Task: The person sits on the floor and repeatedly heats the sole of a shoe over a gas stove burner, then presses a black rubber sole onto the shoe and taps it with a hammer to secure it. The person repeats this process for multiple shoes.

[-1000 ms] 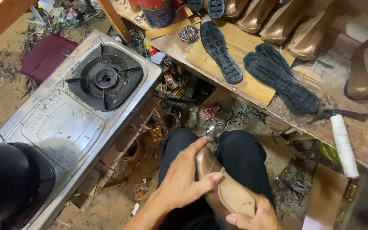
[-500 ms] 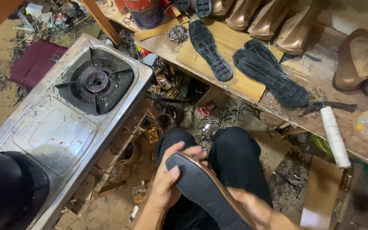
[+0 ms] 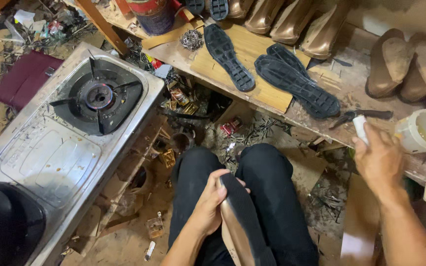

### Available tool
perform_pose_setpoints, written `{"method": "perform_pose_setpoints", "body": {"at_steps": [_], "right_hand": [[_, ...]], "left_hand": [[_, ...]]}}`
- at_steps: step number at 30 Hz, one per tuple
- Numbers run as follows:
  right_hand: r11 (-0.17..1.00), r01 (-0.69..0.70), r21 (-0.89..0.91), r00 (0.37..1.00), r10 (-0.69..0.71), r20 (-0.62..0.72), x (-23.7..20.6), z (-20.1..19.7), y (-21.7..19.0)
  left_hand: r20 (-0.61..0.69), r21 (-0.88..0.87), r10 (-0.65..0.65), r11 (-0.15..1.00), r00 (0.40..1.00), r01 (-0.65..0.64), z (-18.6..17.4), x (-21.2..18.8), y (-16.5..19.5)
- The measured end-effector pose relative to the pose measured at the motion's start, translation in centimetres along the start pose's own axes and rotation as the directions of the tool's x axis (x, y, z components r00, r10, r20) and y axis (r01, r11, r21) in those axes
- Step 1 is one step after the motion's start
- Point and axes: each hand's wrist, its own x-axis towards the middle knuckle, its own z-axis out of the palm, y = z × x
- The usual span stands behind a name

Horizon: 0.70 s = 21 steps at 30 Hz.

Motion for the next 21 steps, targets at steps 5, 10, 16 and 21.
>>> {"method": "perform_pose_setpoints", "body": {"at_steps": [5,10,16,21], "right_hand": [[0.847,-0.359,0.392,0.928,0.369,0.054,-3.4,-0.7,-2.3],[-0.308,-0.759,0.573,0.500,0.288,0.817,-12.0,0.0,-10.4],[0.109,-0.844,0.526,0.533,0.283,0.797,-17.1,1.4,-15.8],[0.291,-0.701,0.651,0.713,0.298,0.634,-16.0,3.4,-18.0]], "left_hand": [[-0.249,0.186,-0.063,0.976,0.967,0.111,-1.7,1.6,-2.7],[-0.320,0.141,-0.152,0.968,0.935,0.206,-2.3,3.3,-4.2],[-0.334,0.217,-0.187,0.939,0.924,0.268,-2.6,4.4,-4.8],[-0.286,0.700,0.035,0.690,0.957,0.184,-3.7,5.6,-4.5]]}}
